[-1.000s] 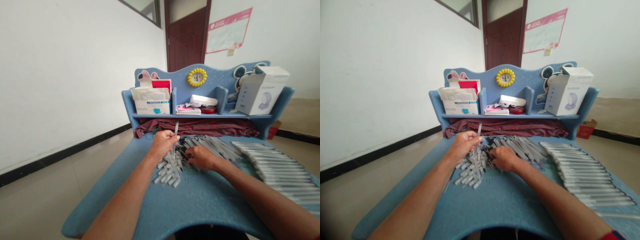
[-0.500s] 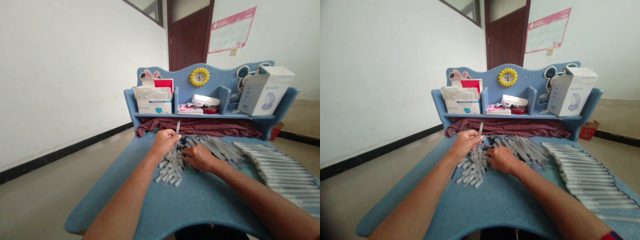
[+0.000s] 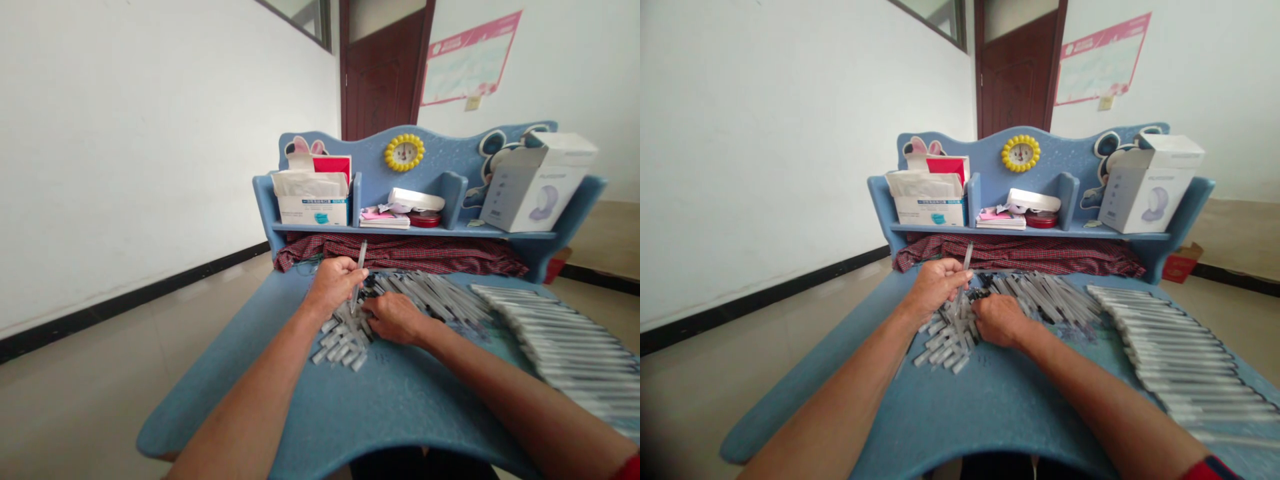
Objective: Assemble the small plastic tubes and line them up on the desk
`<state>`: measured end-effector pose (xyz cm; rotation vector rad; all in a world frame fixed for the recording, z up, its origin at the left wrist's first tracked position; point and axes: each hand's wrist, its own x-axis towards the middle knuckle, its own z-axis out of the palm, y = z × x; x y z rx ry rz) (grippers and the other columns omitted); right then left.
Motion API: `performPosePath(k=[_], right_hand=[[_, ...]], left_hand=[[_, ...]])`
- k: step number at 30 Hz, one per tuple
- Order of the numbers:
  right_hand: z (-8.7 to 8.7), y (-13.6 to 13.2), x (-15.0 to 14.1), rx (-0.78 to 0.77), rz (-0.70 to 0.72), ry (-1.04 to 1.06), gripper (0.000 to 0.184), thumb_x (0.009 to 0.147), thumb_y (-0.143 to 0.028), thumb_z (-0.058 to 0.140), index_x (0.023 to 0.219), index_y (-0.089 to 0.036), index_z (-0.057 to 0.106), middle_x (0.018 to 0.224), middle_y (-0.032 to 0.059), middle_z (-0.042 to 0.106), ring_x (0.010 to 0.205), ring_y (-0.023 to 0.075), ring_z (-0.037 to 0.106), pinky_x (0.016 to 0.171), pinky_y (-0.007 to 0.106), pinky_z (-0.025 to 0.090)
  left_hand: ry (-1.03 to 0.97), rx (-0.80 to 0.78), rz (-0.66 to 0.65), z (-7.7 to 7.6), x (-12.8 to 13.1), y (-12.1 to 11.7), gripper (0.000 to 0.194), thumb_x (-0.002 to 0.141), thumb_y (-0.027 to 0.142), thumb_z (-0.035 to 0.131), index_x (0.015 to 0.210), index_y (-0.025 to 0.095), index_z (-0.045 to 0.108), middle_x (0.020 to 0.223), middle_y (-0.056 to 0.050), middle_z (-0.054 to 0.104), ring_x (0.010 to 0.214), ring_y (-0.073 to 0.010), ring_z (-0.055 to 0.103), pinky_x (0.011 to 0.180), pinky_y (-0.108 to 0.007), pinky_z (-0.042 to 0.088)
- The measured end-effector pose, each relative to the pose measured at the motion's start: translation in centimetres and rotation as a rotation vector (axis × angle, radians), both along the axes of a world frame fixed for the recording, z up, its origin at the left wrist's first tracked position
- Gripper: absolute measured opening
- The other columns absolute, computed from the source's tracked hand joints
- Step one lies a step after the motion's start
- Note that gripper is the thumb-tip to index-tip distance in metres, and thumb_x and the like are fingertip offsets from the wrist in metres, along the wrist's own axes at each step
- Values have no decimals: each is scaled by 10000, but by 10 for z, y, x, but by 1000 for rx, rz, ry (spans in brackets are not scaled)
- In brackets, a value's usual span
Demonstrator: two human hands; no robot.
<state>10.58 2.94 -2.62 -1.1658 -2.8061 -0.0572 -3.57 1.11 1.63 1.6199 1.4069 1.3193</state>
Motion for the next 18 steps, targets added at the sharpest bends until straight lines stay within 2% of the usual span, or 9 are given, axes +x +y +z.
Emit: performPosePath(k=[3, 7, 11, 14, 18], right_hand=[[-2, 5, 3, -43, -36, 97, 206, 743, -233, 456, 820, -178, 639, 751, 85, 664, 682, 196, 597, 562, 266, 331], [-4, 12, 10, -162, -66, 402, 170, 702, -176, 476, 838, -170, 577, 619, 12, 594, 539, 117, 502, 495, 227, 279], [-6, 13, 13, -511, -1, 768, 199, 677, -125, 437, 864, -178, 480, 543, -43, 557, 416, 82, 445, 419, 189, 280], [-3, 10, 13, -753, 43, 945, 212, 652, -132, 445, 856, -180, 475, 519, -54, 567, 354, 74, 432, 381, 180, 304], [5, 3, 12, -789, 41, 1064, 147, 623, -163, 507, 755, -152, 571, 454, -59, 532, 330, 49, 360, 352, 170, 264]], left_hand=[[-9, 1, -5, -1, 0, 1, 193, 657, 314, 617, 586, 146, 552, 508, 22, 560, 372, -57, 399, 366, -182, 293], [-44, 1, -8, -2, -1, 3, 190, 657, 309, 623, 601, 143, 550, 527, 19, 569, 371, -52, 395, 364, -179, 294], [-101, -11, 11, -2, -2, 3, 203, 662, 319, 629, 607, 140, 550, 542, 14, 579, 365, -44, 396, 363, -173, 292], [-153, -23, 29, -1, -3, 4, 231, 669, 340, 628, 593, 136, 550, 522, 9, 573, 358, -41, 396, 363, -170, 287], [-227, -53, 63, -1, -4, 5, 237, 658, 344, 640, 596, 133, 550, 502, 6, 563, 355, -43, 408, 353, -161, 269]])
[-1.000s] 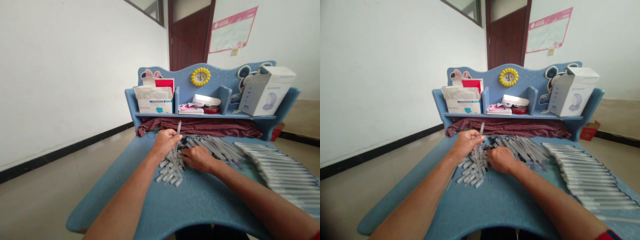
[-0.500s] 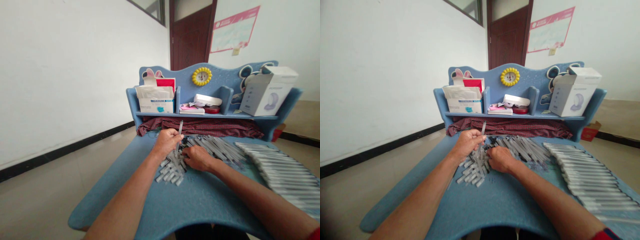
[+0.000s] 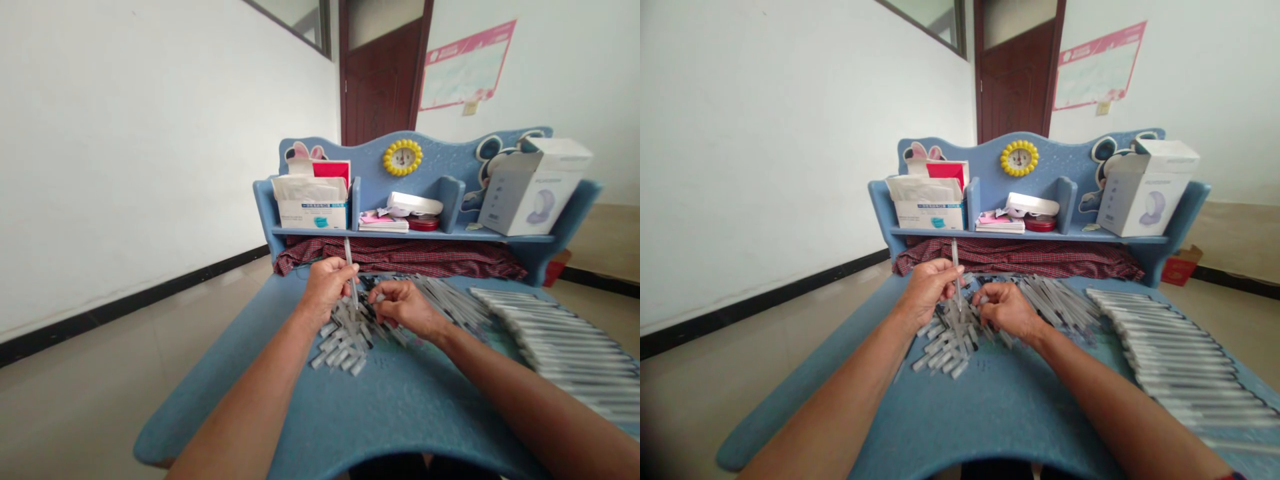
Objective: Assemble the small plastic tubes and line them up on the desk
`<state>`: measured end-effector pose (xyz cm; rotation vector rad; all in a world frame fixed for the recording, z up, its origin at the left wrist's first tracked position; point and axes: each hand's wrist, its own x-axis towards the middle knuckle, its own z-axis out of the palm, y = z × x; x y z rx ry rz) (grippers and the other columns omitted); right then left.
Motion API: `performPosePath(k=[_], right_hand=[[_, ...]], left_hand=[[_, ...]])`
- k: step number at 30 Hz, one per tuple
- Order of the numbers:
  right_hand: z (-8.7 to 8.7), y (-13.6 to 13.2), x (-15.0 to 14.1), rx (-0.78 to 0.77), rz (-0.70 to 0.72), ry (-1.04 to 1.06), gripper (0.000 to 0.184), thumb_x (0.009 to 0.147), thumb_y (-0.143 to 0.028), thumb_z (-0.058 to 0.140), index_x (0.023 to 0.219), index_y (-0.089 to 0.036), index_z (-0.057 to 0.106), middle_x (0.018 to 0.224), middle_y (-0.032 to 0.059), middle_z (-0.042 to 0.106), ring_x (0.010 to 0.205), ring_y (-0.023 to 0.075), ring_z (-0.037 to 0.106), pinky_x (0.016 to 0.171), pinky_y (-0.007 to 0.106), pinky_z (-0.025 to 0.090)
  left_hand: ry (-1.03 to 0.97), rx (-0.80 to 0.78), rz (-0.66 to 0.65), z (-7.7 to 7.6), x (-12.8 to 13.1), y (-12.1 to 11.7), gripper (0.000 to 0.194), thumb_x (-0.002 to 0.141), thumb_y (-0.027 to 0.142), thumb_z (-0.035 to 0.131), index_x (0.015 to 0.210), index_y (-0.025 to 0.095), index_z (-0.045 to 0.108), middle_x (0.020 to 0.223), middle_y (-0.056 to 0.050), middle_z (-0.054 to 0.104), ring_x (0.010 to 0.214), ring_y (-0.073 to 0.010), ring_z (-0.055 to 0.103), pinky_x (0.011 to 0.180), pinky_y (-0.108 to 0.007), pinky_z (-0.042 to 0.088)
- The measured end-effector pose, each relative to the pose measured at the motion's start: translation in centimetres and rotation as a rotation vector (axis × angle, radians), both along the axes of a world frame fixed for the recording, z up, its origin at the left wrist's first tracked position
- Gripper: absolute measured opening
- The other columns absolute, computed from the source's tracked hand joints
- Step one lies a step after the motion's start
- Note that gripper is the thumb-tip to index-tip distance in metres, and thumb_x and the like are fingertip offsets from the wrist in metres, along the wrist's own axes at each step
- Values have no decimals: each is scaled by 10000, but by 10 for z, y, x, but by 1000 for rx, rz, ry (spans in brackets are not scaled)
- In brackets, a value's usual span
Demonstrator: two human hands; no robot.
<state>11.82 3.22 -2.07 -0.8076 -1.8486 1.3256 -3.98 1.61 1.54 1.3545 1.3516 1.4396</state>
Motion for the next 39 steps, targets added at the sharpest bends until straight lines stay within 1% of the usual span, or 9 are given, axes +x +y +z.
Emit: performPosePath(k=[4, 8, 12, 14, 16, 20, 28, 32, 39], right_hand=[[7, -5, 2, -46, -28, 83, 154, 642, -210, 549, 724, -130, 651, 428, -46, 522, 330, 42, 328, 345, 177, 245], [5, -7, 3, -109, 44, 245, 201, 702, -278, 551, 735, -121, 671, 490, -4, 586, 349, 65, 423, 360, 197, 309], [2, -9, 0, -228, 117, 361, 238, 699, -263, 594, 892, -132, 638, 641, 31, 666, 410, 97, 537, 420, 224, 406], [0, -10, -2, -272, 136, 401, 298, 686, -241, 618, 966, -142, 599, 693, 39, 681, 444, 109, 570, 434, 225, 423], [-1, -11, -4, -292, 134, 431, 322, 676, -231, 635, 980, -144, 577, 718, 45, 686, 465, 112, 586, 432, 217, 425], [-5, -12, -7, -306, 107, 448, 337, 654, -224, 671, 965, -143, 571, 771, 56, 692, 486, 115, 606, 435, 211, 435], [-11, -12, -8, -310, 145, 453, 395, 654, -287, 711, 989, -157, 547, 861, 67, 691, 509, 135, 634, 442, 226, 463], [-11, -12, -9, -319, 145, 438, 382, 655, -304, 719, 958, -154, 540, 834, 64, 695, 503, 134, 634, 443, 224, 466], [-13, -11, -8, -321, 124, 419, 385, 635, -317, 737, 910, -150, 525, 757, 44, 694, 506, 139, 635, 464, 228, 473]], left_hand=[[-70, -24, 24, 2, -1, 0, 233, 648, 337, 651, 610, 135, 542, 505, 4, 569, 344, -41, 410, 338, -155, 244], [-126, -31, 36, 2, -2, 0, 243, 640, 343, 660, 605, 134, 541, 460, 12, 546, 336, -41, 409, 334, -150, 232], [-178, -22, 39, 1, -3, 1, 242, 639, 336, 666, 609, 128, 546, 474, 9, 556, 344, -39, 423, 332, -142, 235], [-209, -15, 50, 1, -3, 2, 236, 639, 324, 665, 606, 127, 539, 505, 3, 576, 349, -37, 432, 328, -140, 239], [-236, -6, 61, 2, -2, 2, 230, 641, 310, 663, 602, 127, 528, 534, -2, 593, 353, -36, 439, 325, -140, 250], [-268, 13, 69, 4, 0, 0, 215, 649, 287, 657, 608, 126, 519, 545, -3, 597, 358, -40, 450, 322, -142, 266], [-260, 34, 53, 3, 4, -2, 198, 660, 289, 650, 637, 125, 541, 590, -17, 615, 394, -56, 496, 349, -153, 309], [-236, 39, 46, 1, 6, -3, 203, 663, 302, 644, 637, 129, 541, 582, -14, 609, 395, -60, 499, 353, -157, 312], [-161, 45, -14, -5, 9, -2, 207, 680, 322, 633, 670, 131, 553, 589, -15, 616, 390, -63, 499, 352, -163, 327]])
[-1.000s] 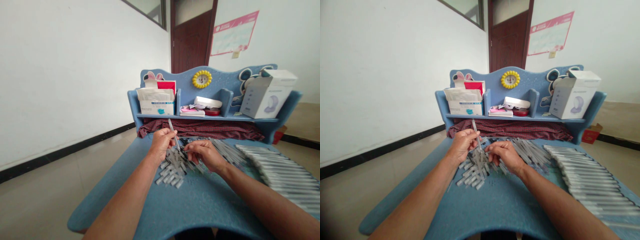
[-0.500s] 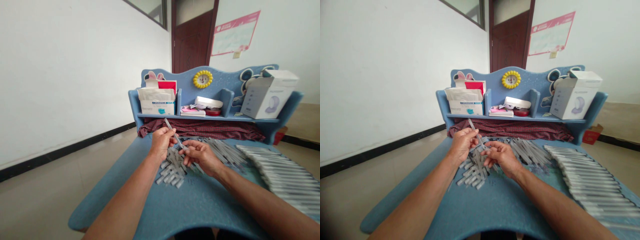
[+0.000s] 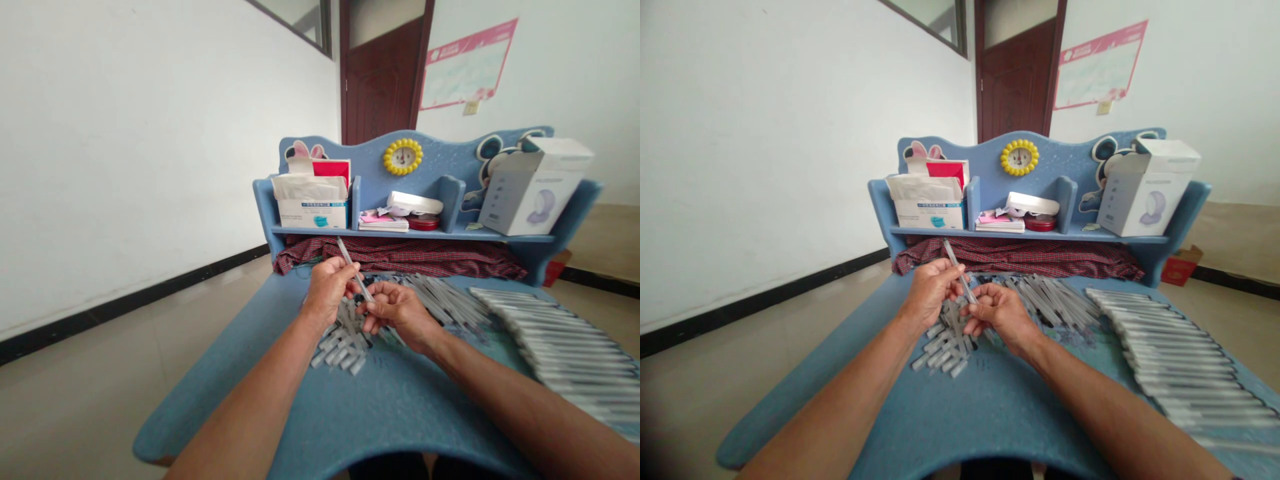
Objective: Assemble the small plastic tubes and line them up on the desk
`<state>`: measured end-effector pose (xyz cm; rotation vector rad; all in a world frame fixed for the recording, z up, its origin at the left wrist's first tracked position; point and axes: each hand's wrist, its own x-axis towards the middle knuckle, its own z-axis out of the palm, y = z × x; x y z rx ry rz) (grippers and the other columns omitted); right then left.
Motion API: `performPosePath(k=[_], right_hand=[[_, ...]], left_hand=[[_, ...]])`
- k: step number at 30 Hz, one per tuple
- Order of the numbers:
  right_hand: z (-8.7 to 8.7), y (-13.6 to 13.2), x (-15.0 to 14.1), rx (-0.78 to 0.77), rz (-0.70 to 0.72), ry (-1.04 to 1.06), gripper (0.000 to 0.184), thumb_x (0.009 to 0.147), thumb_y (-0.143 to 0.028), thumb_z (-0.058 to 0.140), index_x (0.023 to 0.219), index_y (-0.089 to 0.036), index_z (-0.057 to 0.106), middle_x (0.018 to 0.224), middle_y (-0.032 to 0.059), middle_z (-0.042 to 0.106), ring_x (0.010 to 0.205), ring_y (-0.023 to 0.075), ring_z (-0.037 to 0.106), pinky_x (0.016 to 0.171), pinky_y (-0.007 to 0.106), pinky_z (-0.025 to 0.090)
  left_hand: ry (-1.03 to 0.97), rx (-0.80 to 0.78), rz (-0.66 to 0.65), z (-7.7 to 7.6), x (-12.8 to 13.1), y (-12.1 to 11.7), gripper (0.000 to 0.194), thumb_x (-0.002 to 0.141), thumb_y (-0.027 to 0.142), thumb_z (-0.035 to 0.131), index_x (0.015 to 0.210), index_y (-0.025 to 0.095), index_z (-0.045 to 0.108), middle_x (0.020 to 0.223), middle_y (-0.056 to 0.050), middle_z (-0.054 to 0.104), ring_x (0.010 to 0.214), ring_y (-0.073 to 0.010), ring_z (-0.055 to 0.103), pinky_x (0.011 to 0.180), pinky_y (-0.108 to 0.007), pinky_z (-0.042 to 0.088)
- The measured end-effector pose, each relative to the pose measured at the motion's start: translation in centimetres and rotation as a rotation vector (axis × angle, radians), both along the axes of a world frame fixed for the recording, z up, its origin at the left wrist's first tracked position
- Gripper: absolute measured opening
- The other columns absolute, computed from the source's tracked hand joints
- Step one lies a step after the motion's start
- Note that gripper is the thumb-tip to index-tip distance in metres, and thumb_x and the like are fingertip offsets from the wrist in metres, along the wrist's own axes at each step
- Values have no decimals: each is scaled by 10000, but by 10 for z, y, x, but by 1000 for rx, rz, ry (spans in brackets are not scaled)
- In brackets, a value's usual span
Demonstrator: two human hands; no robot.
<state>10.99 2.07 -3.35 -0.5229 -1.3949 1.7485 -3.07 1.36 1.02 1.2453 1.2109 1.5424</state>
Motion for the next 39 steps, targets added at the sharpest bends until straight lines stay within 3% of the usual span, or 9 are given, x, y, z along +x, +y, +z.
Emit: performPosePath(k=[14, 29, 36, 39], right_hand=[[0, -1, -1, 38, -110, 3, 385, 629, -318, 722, 891, -163, 485, 633, 12, 666, 499, 168, 643, 461, 246, 473], [7, -4, 2, 125, -172, -65, 424, 650, -276, 676, 972, -170, 420, 559, -36, 610, 440, 159, 613, 426, 244, 462], [12, 0, 3, 264, -96, -221, 381, 779, -393, 556, 1055, -175, 411, 594, -38, 581, 389, 119, 563, 382, 220, 434], [15, 5, 8, 425, -199, -293, 340, 880, -402, 383, 1144, -191, 415, 650, -31, 552, 409, 97, 550, 400, 218, 431]], left_hand=[[2, -19, -44, 5, 4, -4, 169, 654, 275, 634, 690, 130, 554, 585, -20, 618, 407, -80, 527, 363, -172, 390], [-54, -25, -75, -5, 11, -3, 180, 666, 280, 634, 723, 131, 549, 568, -5, 603, 389, -81, 516, 356, -174, 392], [-24, -20, -74, -1, 9, -3, 240, 660, 325, 670, 653, 126, 536, 546, 4, 579, 382, -66, 481, 345, -168, 355], [-93, -64, -94, 0, 4, 2, 265, 652, 346, 682, 672, 128, 534, 552, 16, 572, 369, -56, 459, 339, -166, 334]])
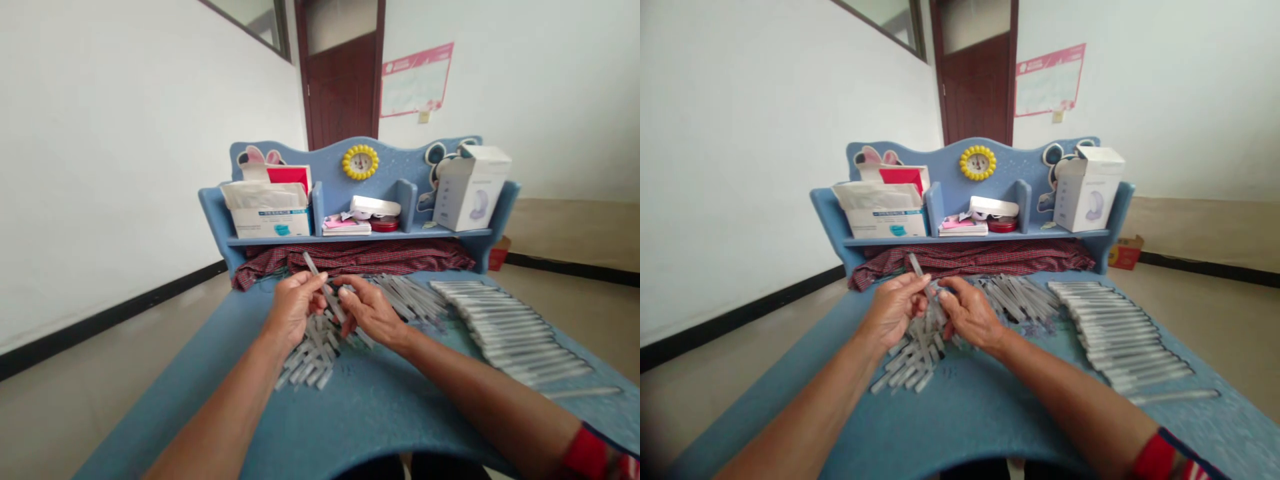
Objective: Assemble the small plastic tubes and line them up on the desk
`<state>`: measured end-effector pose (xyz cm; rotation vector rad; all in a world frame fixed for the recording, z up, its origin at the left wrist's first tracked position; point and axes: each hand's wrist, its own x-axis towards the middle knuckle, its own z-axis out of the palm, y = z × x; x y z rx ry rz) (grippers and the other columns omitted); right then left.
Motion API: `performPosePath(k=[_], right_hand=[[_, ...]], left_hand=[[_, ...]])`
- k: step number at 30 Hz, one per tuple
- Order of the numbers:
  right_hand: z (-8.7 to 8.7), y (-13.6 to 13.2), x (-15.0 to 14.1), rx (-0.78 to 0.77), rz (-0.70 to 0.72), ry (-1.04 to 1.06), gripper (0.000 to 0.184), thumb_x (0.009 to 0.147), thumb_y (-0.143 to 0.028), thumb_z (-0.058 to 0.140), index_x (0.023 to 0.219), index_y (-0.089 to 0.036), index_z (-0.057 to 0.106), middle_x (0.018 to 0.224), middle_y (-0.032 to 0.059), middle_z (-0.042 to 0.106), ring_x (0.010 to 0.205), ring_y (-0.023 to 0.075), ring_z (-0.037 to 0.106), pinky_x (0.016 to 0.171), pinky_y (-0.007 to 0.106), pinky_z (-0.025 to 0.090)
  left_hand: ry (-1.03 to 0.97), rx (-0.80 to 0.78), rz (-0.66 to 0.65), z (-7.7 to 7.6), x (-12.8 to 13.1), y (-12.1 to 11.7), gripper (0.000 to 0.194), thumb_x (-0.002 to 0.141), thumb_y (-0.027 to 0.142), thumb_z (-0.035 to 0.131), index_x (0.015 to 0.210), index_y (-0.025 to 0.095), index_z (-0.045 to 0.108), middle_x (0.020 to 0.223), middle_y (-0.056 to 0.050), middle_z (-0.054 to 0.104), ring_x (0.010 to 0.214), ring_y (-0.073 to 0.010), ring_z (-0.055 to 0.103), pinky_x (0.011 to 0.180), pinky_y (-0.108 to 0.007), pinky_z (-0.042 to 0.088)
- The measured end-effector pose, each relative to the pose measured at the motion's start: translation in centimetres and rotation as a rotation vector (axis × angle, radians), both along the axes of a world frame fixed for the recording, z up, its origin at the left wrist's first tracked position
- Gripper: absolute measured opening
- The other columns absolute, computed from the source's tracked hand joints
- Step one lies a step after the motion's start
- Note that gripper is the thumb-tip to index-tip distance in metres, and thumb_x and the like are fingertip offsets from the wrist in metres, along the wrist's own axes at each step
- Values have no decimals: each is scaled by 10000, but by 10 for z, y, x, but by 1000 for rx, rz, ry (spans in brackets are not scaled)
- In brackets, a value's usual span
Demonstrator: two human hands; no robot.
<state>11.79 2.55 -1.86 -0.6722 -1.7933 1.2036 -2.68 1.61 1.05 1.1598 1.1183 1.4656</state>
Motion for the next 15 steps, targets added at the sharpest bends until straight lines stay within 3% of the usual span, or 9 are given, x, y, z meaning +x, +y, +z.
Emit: performPosePath(k=[4, 8, 11, 15], right_hand=[[3, 3, 8, 505, -237, -271, 322, 882, -229, 376, 1199, -227, 438, 738, -6, 597, 564, 99, 565, 547, 221, 436], [4, -1, 10, 1005, -290, -588, 319, 853, -149, 395, 1148, -196, 508, 785, 29, 621, 646, 129, 554, 563, 233, 388], [5, -4, 9, 1201, -299, -700, 255, 869, -146, 376, 1036, -181, 565, 734, 24, 600, 607, 127, 526, 530, 245, 347], [21, -8, 13, 1276, -326, -782, 259, 907, -179, 335, 988, -186, 581, 743, 26, 591, 616, 117, 523, 543, 236, 338]], left_hand=[[-40, -75, -37, 2, -3, 4, 278, 621, 335, 706, 654, 126, 526, 503, 33, 532, 343, -44, 413, 318, -156, 261], [-89, -161, -96, 2, 1, 1, 308, 584, 317, 736, 613, 135, 488, 444, 74, 424, 334, -26, 358, 321, -146, 202], [-87, -183, -143, 0, 4, 0, 310, 579, 318, 742, 622, 133, 496, 460, 78, 415, 340, -19, 338, 330, -151, 188], [-1, -155, -196, -3, 5, 0, 323, 624, 404, 701, 647, 128, 533, 470, 54, 448, 364, -39, 366, 356, -169, 215]])
